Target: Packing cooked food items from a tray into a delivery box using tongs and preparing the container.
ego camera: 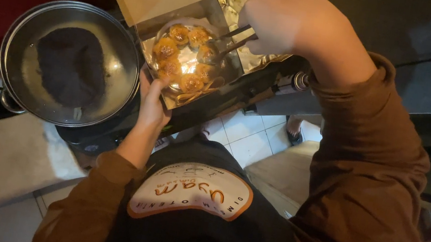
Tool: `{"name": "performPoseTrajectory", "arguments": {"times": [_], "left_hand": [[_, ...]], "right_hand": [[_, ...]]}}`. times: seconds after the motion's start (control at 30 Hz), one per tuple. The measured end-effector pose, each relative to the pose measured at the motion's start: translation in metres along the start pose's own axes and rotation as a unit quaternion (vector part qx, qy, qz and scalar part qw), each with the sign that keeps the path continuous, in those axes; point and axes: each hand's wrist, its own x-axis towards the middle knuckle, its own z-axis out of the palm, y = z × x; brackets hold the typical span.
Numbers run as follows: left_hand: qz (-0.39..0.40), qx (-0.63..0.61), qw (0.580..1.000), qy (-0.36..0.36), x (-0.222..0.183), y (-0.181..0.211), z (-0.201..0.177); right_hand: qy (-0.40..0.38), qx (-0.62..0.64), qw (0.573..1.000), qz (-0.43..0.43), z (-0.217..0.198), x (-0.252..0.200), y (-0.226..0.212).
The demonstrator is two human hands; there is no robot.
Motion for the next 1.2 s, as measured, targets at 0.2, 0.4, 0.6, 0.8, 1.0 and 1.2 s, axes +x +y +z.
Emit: {"name": "performPoseTrajectory", "arguments": {"times": [0.2,0.4,0.6,0.8,1.0,1.2], "left_hand": [[-0.021,-0.016,1.000,0.009,-0.002,0.004,0.011],[-0.020,-0.026,0.999,0.018,-0.004,0.008,0.023],[0.005,-0.033,0.999,0.000,-0.001,0.003,0.024],[0.022,-0.031,0.999,-0.007,0.005,0.000,0.021],[0.019,-0.057,0.998,0.017,0.013,-0.008,0.017],[0.002,-0.040,0.999,0.025,0.010,-0.002,0.020]], "right_hand": [[0.007,-0.005,1.000,-0.009,0.006,0.002,0.006],[0.000,-0.033,0.999,-0.010,0.005,0.002,0.011],[0.010,-0.041,0.999,-0.013,0.010,0.008,0.013],[0.008,-0.050,0.999,-0.014,0.008,0.009,0.011],[0.009,-0.051,0.999,-0.007,0.005,0.003,0.006],[0.026,-0.031,0.999,-0.009,0.008,0.003,0.014]]}}
